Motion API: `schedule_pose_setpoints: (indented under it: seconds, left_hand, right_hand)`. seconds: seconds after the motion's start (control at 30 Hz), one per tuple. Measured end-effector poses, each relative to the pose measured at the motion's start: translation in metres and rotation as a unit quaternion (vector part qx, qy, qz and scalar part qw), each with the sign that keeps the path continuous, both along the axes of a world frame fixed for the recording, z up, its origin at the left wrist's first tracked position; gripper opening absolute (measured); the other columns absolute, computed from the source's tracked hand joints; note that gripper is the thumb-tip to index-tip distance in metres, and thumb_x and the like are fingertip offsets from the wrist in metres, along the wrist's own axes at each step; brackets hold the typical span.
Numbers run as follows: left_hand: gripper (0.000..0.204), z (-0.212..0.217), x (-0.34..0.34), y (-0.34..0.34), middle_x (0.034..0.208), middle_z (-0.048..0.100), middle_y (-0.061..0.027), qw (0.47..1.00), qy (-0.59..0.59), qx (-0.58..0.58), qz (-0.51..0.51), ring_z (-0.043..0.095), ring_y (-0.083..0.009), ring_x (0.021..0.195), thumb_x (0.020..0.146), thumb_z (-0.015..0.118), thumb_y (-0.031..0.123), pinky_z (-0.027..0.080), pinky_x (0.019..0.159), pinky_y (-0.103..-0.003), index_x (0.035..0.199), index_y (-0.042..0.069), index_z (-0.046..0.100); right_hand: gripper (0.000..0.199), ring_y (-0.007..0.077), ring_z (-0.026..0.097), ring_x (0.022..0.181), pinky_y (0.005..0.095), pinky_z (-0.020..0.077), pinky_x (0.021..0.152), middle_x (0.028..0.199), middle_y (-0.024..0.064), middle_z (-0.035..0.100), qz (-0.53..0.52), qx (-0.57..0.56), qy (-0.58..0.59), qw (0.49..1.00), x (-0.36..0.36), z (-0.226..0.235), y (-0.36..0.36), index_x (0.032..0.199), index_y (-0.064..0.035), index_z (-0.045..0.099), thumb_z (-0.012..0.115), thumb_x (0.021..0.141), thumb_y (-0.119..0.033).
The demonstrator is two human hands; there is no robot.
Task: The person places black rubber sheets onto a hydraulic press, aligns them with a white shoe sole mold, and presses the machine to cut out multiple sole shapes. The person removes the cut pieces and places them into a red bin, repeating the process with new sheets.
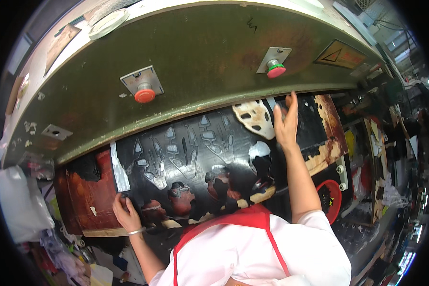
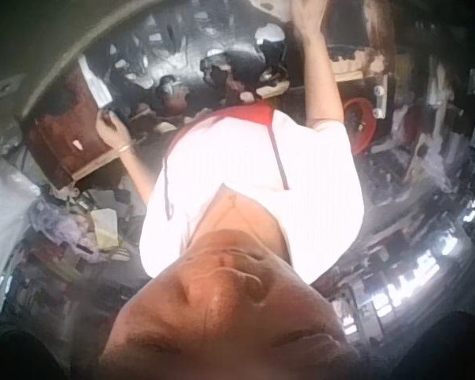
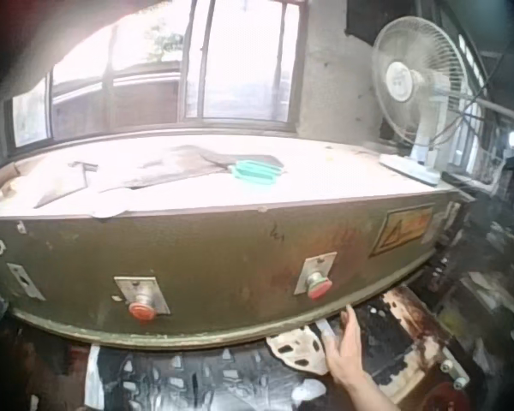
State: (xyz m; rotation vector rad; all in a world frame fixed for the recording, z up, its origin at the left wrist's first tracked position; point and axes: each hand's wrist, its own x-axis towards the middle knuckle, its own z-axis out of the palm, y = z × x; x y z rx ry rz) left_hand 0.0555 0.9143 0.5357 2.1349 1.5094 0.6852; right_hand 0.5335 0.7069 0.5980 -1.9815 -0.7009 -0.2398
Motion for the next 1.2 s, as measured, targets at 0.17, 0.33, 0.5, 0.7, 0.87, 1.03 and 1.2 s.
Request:
schedule_pose_setpoints:
  seconds: [0.17, 0.33, 0.5, 0.7, 0.87, 1.03, 1.2]
  left_hand:
    - [0.03, -0.029, 0.018, 0.013, 0.085, 0.067, -0.0242, 0.997, 0.082, -0.002, 0.011, 0.063, -0.0444, 0.076, 0.101, 0.049, 0.027, 0.048, 0.066, -0.049, 0.106, 0.001, 0.063]
    - [0.031, -0.029, 0.049, 0.058, 0.079, 0.065, -0.0256, 0.996, 0.037, 0.08, -0.001, 0.063, -0.0457, 0.073, 0.101, 0.047, 0.028, 0.046, 0.061, -0.052, 0.103, 0.002, 0.063]
    - [0.03, -0.018, 0.048, 0.064, 0.077, 0.064, -0.0252, 0.998, 0.043, 0.049, -0.001, 0.062, -0.0453, 0.071, 0.102, 0.047, 0.028, 0.045, 0.059, -0.051, 0.099, 0.002, 0.063]
    - [0.03, -0.029, 0.035, 0.055, 0.071, 0.058, -0.0223, 0.997, 0.005, 0.07, -0.009, 0.057, -0.041, 0.061, 0.101, 0.049, 0.026, 0.044, 0.056, -0.046, 0.09, 0.0, 0.058]
    - [0.035, -0.04, 0.026, 0.046, 0.062, 0.053, -0.0103, 0.996, -0.087, -0.023, 0.009, 0.053, -0.0182, 0.054, 0.102, 0.05, 0.026, 0.043, 0.053, -0.035, 0.08, -0.001, 0.051]
    - [0.038, -0.039, -0.003, 0.011, 0.062, 0.055, -0.0051, 0.989, -0.141, 0.029, -0.022, 0.052, -0.0128, 0.054, 0.101, 0.05, 0.026, 0.041, 0.054, -0.031, 0.073, 0.0, 0.05]
    - [0.041, -0.016, -0.03, -0.017, 0.069, 0.065, -0.0114, 0.975, -0.085, -0.184, 0.094, 0.058, -0.0168, 0.061, 0.102, 0.049, 0.031, 0.047, 0.06, -0.034, 0.092, -0.006, 0.063]
  right_hand:
    - [0.097, 0.0546, 0.013, 0.139, 0.0558, 0.0133, 0.115, 0.149, 0.042, 0.006, -0.101, -0.089, -0.201, 0.97, 0.027, 0.042, 0.079, 0.148, 0.0112, 0.004, 0.059, 0.09, -0.044]
    - [0.1, 0.0534, 0.009, 0.141, 0.0554, 0.0126, 0.115, 0.151, 0.0393, 0.001, -0.121, -0.043, -0.193, 0.973, 0.023, 0.026, 0.094, 0.149, 0.0092, 0.002, 0.063, 0.09, -0.043]
    - [0.097, 0.0504, 0.015, 0.14, 0.0523, 0.0203, 0.114, 0.154, 0.0337, 0.007, -0.074, -0.111, -0.182, 0.974, 0.024, 0.005, 0.054, 0.151, 0.0036, 0.009, 0.069, 0.087, -0.038]
    - [0.044, 0.0388, 0.067, 0.091, 0.0414, 0.0525, 0.08, 0.093, 0.0246, 0.069, -0.151, -0.035, 0.172, 0.973, -0.013, -0.07, -0.036, 0.11, 0.0072, 0.065, 0.074, 0.084, -0.026]
    - [0.039, 0.0424, 0.066, 0.092, 0.0424, 0.0508, 0.08, 0.094, 0.0275, 0.068, -0.117, -0.07, 0.134, 0.982, -0.018, -0.097, -0.059, 0.104, 0.0063, 0.066, 0.069, 0.088, -0.029]
    - [0.027, 0.0343, 0.069, 0.084, 0.0378, 0.0515, 0.071, 0.087, 0.0208, 0.068, -0.087, -0.016, 0.111, 0.99, -0.084, -0.058, -0.116, 0.096, 0.0044, 0.065, 0.07, 0.086, -0.02]
    - [0.061, 0.0343, 0.054, 0.107, 0.0413, 0.0457, 0.09, 0.114, 0.0175, 0.058, -0.099, -0.122, -0.041, 0.987, -0.081, -0.029, -0.124, 0.126, -0.0021, 0.057, 0.079, 0.072, -0.02]
